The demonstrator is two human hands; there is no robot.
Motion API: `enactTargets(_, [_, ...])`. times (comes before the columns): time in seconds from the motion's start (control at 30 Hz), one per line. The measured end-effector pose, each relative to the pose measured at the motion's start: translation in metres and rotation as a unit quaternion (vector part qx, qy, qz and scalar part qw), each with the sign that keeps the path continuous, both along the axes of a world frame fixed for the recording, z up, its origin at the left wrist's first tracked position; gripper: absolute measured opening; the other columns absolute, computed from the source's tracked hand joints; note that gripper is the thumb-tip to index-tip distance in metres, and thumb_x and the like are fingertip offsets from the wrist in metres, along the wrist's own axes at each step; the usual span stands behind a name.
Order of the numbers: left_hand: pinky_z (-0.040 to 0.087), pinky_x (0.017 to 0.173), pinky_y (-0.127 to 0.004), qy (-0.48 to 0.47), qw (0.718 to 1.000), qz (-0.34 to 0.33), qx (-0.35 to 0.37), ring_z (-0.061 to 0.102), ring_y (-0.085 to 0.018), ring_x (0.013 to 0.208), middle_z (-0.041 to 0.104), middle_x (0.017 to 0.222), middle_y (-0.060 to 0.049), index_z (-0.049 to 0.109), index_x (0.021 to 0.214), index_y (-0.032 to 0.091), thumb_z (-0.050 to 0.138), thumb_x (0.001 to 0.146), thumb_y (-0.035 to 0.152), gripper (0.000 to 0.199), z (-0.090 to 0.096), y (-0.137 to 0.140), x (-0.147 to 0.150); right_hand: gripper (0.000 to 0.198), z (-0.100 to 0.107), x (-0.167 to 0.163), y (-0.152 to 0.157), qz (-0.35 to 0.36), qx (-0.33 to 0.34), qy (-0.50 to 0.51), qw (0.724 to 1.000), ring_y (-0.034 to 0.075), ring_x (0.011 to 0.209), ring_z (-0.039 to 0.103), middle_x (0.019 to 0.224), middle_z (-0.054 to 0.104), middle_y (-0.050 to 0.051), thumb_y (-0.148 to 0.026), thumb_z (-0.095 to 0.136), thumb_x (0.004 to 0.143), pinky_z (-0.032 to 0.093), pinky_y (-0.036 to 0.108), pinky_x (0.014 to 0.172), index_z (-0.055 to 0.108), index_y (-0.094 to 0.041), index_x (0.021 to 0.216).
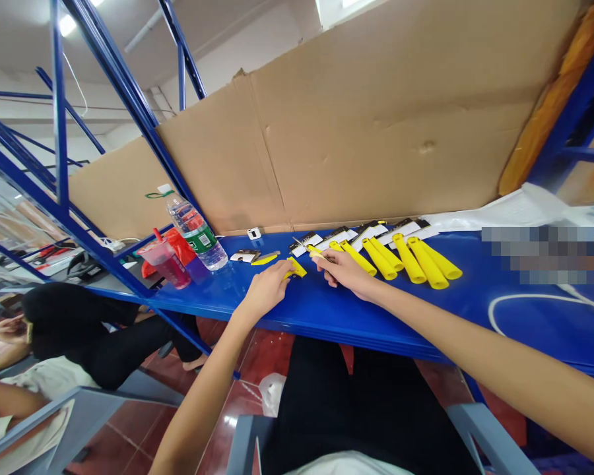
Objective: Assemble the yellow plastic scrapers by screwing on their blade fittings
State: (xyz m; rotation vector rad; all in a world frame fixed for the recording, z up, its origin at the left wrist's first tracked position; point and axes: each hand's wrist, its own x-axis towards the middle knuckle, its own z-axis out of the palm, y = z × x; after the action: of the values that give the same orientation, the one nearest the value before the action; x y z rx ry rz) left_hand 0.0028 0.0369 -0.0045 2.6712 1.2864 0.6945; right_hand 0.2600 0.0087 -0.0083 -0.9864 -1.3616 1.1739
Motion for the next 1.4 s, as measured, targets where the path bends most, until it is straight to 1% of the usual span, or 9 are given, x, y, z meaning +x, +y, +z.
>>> enactTargets(0.13, [0.060, 0.112, -0.050, -0.025, 1.000, 0.003, 0.012, 0.067, -0.038, 0.145, 0.072, 0.155, -0.009, 0.075, 0.128, 0.033, 0.060, 0.105, 0.014, 0.033, 0.001, -0.002, 0.001, 0.047, 0.000, 0.000, 0.000, 0.001, -0.001, -0.011, 1.000, 0.011, 0.054, 0.050, 0.070, 0.058, -0.002, -0.062, 0.085, 0.092, 0.040, 0.027, 0.048, 0.062, -0.022, 0.086])
enactTargets(0.27, [0.060, 0.116, -0.050, -0.150, 0.988, 0.003, 0.032, 0.067, -0.036, 0.143, 0.067, 0.157, -0.012, 0.075, 0.128, 0.029, 0.066, 0.106, 0.023, 0.024, 0.009, 0.003, -0.008, 0.037, -0.004, 0.002, 0.003, -0.007, -0.006, -0.016, 1.000, 0.010, 0.053, 0.049, 0.074, 0.059, -0.001, -0.052, 0.079, 0.099, 0.040, 0.028, 0.048, 0.062, -0.022, 0.087])
enactTargets(0.47, [0.065, 0.070, -0.032, -0.387, 0.915, 0.101, -0.059, 0.080, -0.027, 0.100, 0.078, 0.126, -0.015, 0.054, 0.140, 0.021, 0.066, 0.109, 0.036, 0.036, 0.024, 0.052, -0.060, 0.044, -0.007, 0.002, 0.004, -0.008, 0.001, -0.026, 1.000, 0.011, 0.053, 0.049, 0.073, 0.058, -0.002, -0.061, 0.080, 0.096, 0.039, 0.029, 0.049, 0.061, -0.023, 0.084])
enactTargets(0.67, [0.060, 0.067, -0.028, -0.319, 0.912, 0.219, -0.139, 0.076, -0.020, 0.079, 0.081, 0.095, -0.011, 0.057, 0.113, 0.017, 0.072, 0.103, 0.025, 0.019, 0.029, 0.100, -0.107, 0.047, -0.006, 0.001, 0.004, -0.053, 0.035, -0.074, 0.995, 0.016, 0.056, 0.051, 0.071, 0.055, -0.002, -0.068, 0.067, 0.103, 0.041, 0.032, 0.054, 0.055, -0.026, 0.086])
enactTargets(0.8, [0.062, 0.083, -0.035, -0.249, 0.930, 0.248, -0.109, 0.076, -0.027, 0.090, 0.075, 0.082, -0.008, 0.063, 0.093, 0.018, 0.078, 0.093, 0.019, 0.015, 0.029, 0.111, -0.118, 0.031, -0.001, 0.011, 0.010, -0.177, 0.150, -0.253, 0.939, 0.026, 0.082, 0.066, 0.089, 0.072, 0.007, -0.054, 0.067, 0.108, 0.051, 0.041, 0.078, 0.060, -0.026, 0.096])
enactTargets(0.97, [0.051, 0.121, -0.052, -0.206, 0.949, 0.239, 0.003, 0.068, -0.039, 0.133, 0.076, 0.123, -0.020, 0.070, 0.104, 0.017, 0.074, 0.090, 0.016, 0.015, 0.018, 0.099, -0.101, 0.031, 0.007, 0.021, 0.009, -0.185, 0.203, -0.474, 0.836, 0.037, 0.116, 0.071, 0.118, 0.078, 0.021, -0.046, 0.056, 0.117, 0.053, 0.046, 0.100, 0.066, -0.020, 0.103])
enactTargets(1.13, [0.057, 0.114, -0.048, -0.183, 0.975, 0.129, 0.018, 0.076, -0.032, 0.117, 0.081, 0.123, -0.012, 0.076, 0.114, 0.021, 0.073, 0.098, 0.031, 0.019, -0.009, 0.076, -0.044, 0.040, 0.011, 0.014, 0.007, -0.160, 0.167, -0.623, 0.747, 0.041, 0.128, 0.072, 0.133, 0.077, 0.026, -0.044, 0.059, 0.115, 0.053, 0.046, 0.107, 0.073, -0.009, 0.128])
enactTargets(1.3, [0.059, 0.110, -0.053, -0.187, 0.978, 0.067, 0.072, 0.077, -0.033, 0.113, 0.083, 0.117, -0.014, 0.077, 0.110, 0.022, 0.067, 0.102, 0.033, 0.017, -0.019, 0.068, -0.004, 0.029, 0.014, 0.007, 0.007, -0.150, 0.131, -0.631, 0.750, 0.043, 0.116, 0.079, 0.121, 0.081, 0.026, -0.025, 0.063, 0.109, 0.056, 0.047, 0.096, 0.074, -0.007, 0.128])
enactTargets(1.4, [0.057, 0.112, -0.054, -0.198, 0.975, 0.061, 0.086, 0.076, -0.034, 0.115, 0.082, 0.118, -0.014, 0.077, 0.111, 0.022, 0.065, 0.102, 0.033, 0.018, -0.019, 0.063, -0.003, 0.028, 0.017, 0.010, 0.006, -0.160, 0.130, -0.609, 0.766, 0.040, 0.117, 0.078, 0.132, 0.076, 0.025, -0.021, 0.060, 0.109, 0.057, 0.044, 0.091, 0.071, -0.009, 0.132])
